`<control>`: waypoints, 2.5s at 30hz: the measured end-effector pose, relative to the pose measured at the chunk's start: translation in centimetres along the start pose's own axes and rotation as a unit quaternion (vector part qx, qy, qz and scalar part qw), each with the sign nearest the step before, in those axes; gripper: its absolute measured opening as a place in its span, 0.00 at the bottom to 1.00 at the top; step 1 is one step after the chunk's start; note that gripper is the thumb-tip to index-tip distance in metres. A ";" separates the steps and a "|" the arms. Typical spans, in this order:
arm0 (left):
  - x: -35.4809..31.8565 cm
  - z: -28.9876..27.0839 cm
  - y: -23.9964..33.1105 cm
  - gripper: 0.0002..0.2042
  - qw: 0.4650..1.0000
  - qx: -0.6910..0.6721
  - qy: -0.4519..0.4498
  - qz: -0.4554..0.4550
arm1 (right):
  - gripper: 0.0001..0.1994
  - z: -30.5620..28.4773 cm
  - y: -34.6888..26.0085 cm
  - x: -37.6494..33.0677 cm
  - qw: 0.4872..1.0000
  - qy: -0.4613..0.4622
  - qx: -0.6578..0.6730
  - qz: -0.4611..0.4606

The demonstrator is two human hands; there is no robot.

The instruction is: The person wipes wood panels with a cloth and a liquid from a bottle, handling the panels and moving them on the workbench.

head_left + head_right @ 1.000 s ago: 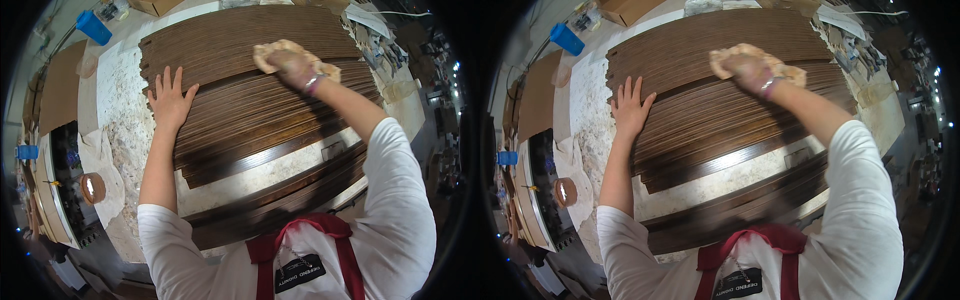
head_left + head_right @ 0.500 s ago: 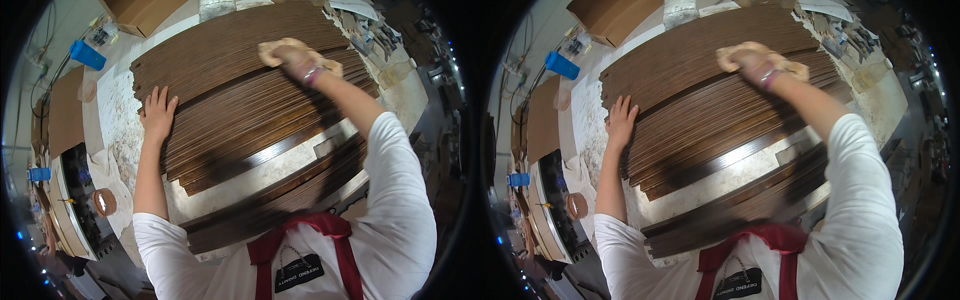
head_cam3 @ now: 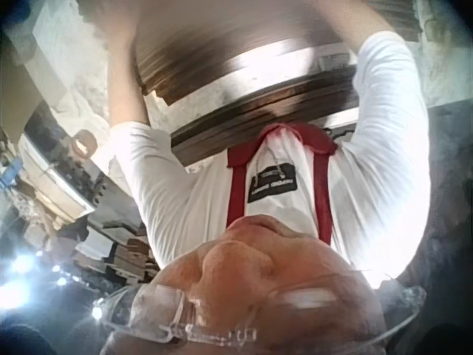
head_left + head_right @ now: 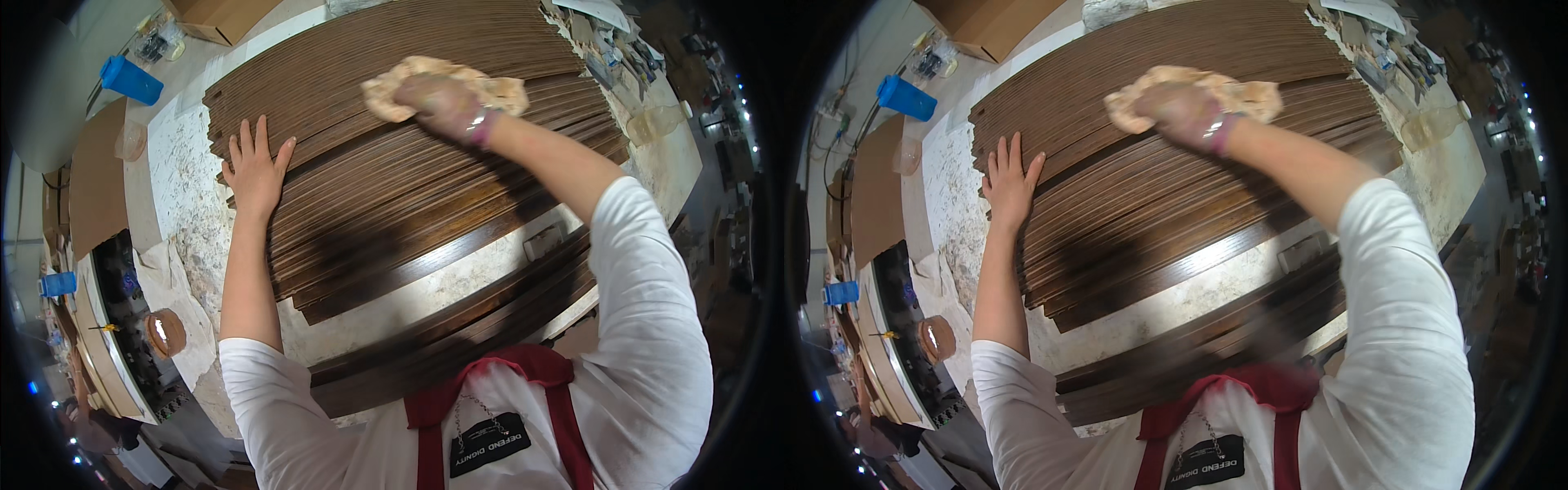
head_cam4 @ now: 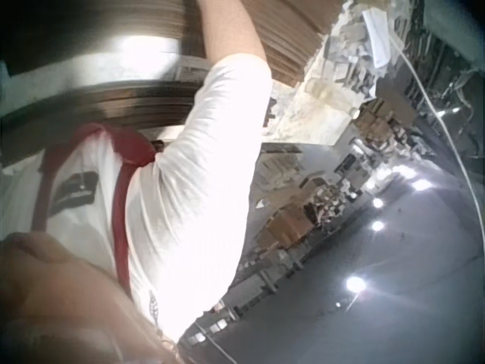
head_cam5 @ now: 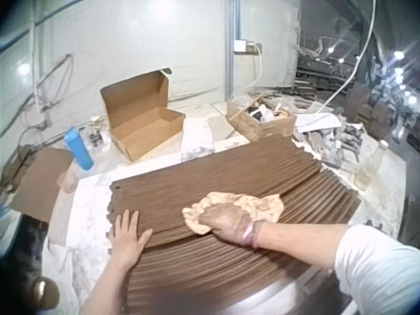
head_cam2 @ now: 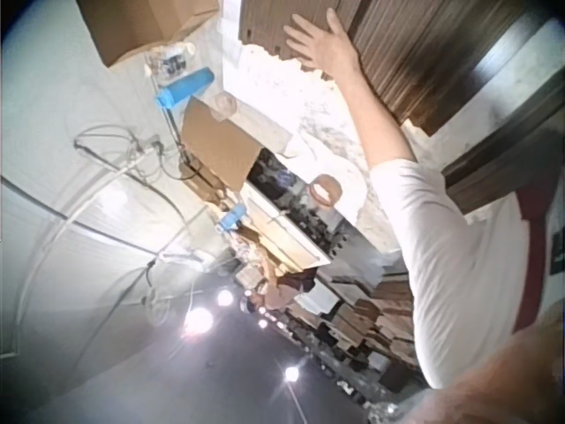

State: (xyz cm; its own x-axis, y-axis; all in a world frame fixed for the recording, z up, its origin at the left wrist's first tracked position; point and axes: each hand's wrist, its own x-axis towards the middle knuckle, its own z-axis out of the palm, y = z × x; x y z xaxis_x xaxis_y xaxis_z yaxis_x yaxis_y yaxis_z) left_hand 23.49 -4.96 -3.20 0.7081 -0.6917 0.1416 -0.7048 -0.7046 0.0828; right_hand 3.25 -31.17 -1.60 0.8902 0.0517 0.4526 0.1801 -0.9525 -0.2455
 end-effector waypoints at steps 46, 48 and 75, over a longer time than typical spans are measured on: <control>-1.6 -0.5 1.3 0.34 1.000 0.012 0.019 -0.003 | 0.13 0.0 -3.5 2.4 0.982 -0.041 -0.078 0.165; -1.9 -0.3 0.9 0.34 1.000 0.012 0.013 -0.003 | 0.11 1.9 -6.1 5.1 0.978 -0.107 -0.055 0.171; -3.6 -0.5 -7.7 0.34 0.855 -0.508 -0.034 -0.099 | 0.15 3.8 -11.6 11.4 0.864 -0.156 0.349 0.327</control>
State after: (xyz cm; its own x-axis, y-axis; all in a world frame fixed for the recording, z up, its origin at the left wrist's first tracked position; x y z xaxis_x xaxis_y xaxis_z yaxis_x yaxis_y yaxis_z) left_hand 26.33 3.08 -3.87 0.7947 -0.6062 -0.0297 -0.2189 -0.3319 0.9176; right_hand 12.88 -18.36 3.10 0.9473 -0.2461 -0.2053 -0.2923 -0.4013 -0.8680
